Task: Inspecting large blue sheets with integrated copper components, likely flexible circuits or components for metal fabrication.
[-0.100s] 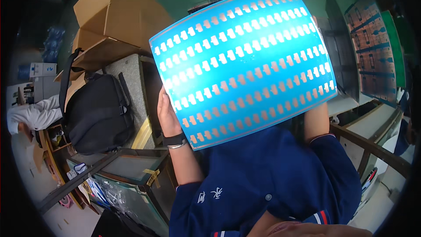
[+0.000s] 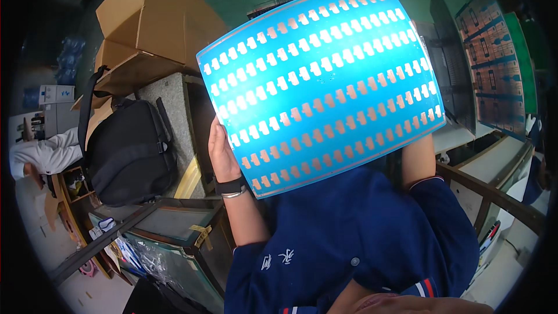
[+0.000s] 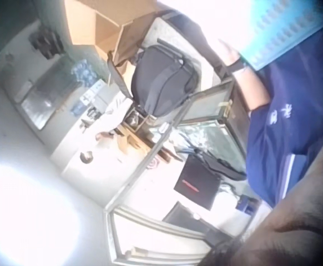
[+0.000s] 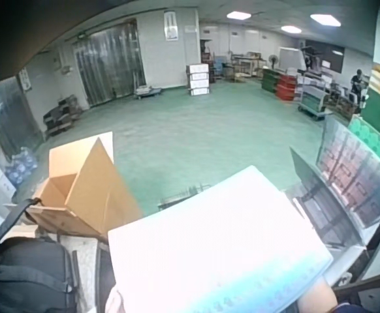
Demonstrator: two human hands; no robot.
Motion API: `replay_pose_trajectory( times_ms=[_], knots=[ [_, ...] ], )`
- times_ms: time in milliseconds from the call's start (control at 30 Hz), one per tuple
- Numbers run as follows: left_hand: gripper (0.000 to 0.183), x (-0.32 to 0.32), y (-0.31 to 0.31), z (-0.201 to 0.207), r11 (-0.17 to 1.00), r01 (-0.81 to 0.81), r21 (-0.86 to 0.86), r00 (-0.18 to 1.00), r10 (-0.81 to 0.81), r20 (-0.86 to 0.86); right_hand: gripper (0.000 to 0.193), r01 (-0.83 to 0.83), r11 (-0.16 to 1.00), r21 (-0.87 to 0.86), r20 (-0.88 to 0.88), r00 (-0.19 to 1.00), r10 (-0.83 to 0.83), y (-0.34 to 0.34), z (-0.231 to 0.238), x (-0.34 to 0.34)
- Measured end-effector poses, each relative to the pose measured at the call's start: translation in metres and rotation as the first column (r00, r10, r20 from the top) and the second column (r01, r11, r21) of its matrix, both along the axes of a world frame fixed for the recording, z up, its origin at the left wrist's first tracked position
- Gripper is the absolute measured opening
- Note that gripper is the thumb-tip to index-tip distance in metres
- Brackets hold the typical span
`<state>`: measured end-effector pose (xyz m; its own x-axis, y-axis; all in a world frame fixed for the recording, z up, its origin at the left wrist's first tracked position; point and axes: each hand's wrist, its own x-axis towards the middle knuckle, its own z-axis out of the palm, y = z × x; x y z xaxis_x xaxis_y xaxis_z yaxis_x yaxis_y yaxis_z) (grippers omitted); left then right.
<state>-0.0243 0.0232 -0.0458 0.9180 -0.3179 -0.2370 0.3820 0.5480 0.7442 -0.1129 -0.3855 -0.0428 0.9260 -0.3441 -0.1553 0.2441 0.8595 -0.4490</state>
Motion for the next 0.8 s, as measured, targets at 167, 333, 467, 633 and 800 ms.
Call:
replay_pose_trajectory(
  times_ms=[167, 333, 467, 633, 800],
  knots=[
    [0.036, -0.002, 0.002, -0.009, 0.999, 0.029, -0.028, 0.997, -0.031, -0.078, 0.042, 0.015, 1.0, 0.014, 0.018, 1.0, -0.015, 0.003, -0.001, 0.0],
    [0.037, -0.004, -0.007, -0.017, 1.0, 0.009, -0.019, 0.975, -0.013, -0.221, 0.046, 0.042, 0.999, 0.028, 0.036, 0.998, -0.043, 0.002, -0.001, -0.002],
    [0.039, -0.001, -0.007, -0.012, 0.996, 0.027, -0.087, 0.977, -0.045, -0.206, 0.049, 0.058, 0.998, 0.037, 0.068, 0.996, -0.06, 0.004, -0.005, 0.001],
    [0.04, 0.001, -0.007, -0.015, 0.989, 0.034, -0.146, 0.975, -0.064, -0.211, 0.052, -0.012, 0.997, 0.074, 0.214, 0.977, -0.004, 0.007, -0.017, 0.001],
    [0.035, 0.006, -0.025, -0.042, 0.965, -0.115, -0.235, 0.979, 0.071, -0.19, 0.055, -0.106, 0.994, 0.009, 0.091, 0.99, 0.104, 0.083, 0.028, 0.004]
  ],
)
